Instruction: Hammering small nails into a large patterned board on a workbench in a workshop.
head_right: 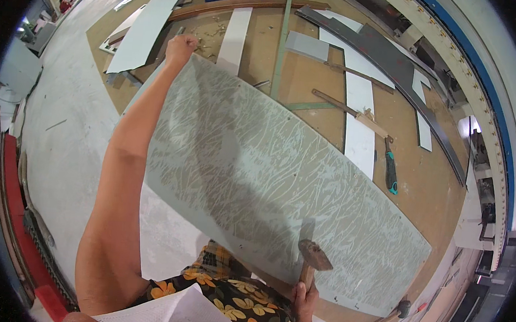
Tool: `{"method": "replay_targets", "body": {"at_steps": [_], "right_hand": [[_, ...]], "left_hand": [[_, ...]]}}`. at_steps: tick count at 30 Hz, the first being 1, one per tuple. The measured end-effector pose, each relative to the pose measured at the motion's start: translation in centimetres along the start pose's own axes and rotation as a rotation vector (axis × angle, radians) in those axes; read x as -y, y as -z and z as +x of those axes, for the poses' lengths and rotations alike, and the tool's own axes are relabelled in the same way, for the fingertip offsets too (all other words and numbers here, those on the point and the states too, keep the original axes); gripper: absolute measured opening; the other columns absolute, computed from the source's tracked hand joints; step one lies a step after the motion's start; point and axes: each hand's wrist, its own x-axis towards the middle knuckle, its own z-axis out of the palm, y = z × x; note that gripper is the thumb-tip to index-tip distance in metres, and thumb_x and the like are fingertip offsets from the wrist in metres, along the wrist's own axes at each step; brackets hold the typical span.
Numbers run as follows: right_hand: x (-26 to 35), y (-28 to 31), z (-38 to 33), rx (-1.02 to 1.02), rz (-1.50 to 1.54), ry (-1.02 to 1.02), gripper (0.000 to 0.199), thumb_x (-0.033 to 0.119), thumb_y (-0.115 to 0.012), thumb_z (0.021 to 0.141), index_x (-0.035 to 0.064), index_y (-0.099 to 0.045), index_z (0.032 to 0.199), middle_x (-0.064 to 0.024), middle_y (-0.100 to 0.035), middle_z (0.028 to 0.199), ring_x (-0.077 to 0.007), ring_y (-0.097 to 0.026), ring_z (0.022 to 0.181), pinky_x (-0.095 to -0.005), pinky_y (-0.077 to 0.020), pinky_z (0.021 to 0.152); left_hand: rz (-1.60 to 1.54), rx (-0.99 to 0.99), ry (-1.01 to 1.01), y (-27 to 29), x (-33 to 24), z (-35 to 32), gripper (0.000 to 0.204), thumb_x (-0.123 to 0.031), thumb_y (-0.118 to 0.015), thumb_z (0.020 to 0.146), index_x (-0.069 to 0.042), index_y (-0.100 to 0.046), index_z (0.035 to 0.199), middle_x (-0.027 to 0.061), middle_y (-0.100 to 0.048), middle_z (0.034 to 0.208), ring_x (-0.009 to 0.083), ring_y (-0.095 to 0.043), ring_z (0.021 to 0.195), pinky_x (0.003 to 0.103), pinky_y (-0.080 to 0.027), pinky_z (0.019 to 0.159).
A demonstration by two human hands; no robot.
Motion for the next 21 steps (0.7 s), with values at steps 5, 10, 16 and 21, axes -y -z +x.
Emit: {"method": "replay_targets", "body": {"at_steps": [5,10,16,21], "right_hand": [[-1.4,0.3,0.0,-0.050,0.107,-0.016,0.053,0.053,-0.055,0.093,0.0002,-0.056,0.090,-0.0012,-0.051,0.058,-0.0093,-0.047,0.048,-0.0259,-0.0359,0.043],[0.0,0.4,0.5,-0.003,0.222,-0.079,0.056,0.055,-0.055,0.093,-0.0005,-0.056,0.088,-0.0023,-0.052,0.055,-0.0105,-0.049,0.043,-0.0259,-0.0344,0.039],[-0.7,1.1,1.0,0.028,0.215,-0.023,0.057,0.057,-0.055,0.093,-0.0002,-0.057,0.086,-0.0024,-0.054,0.055,-0.0102,-0.050,0.043,-0.0252,-0.0359,0.038],[-0.3,0.8,0.9,-0.013,0.205,-0.133,0.061,0.059,-0.056,0.092,-0.0016,-0.058,0.090,-0.0029,-0.055,0.059,-0.0110,-0.051,0.045,-0.0253,-0.0380,0.040]], "left_hand": [[0.150,0.064,0.156,-5.0,0.7,3.6,0.019,-0.021,-0.061,0.085,-0.013,-0.077,0.089,0.0177,-0.072,0.093,0.0364,-0.070,0.088,0.043,-0.056,0.077],[0.365,0.283,0.204,-7.4,2.0,5.9,0.020,-0.023,-0.062,0.087,-0.021,-0.077,0.100,0.0124,-0.071,0.111,0.0310,-0.067,0.106,0.044,-0.052,0.088],[0.459,0.262,0.267,-8.8,1.1,6.6,0.032,-0.021,-0.050,0.093,-0.008,-0.072,0.113,0.0162,-0.067,0.122,0.0328,-0.062,0.117,0.046,-0.045,0.098],[0.532,0.279,0.233,-8.8,1.3,6.0,0.031,-0.020,-0.049,0.094,-0.011,-0.072,0.113,0.0147,-0.067,0.122,0.0312,-0.062,0.118,0.046,-0.044,0.098]]}}
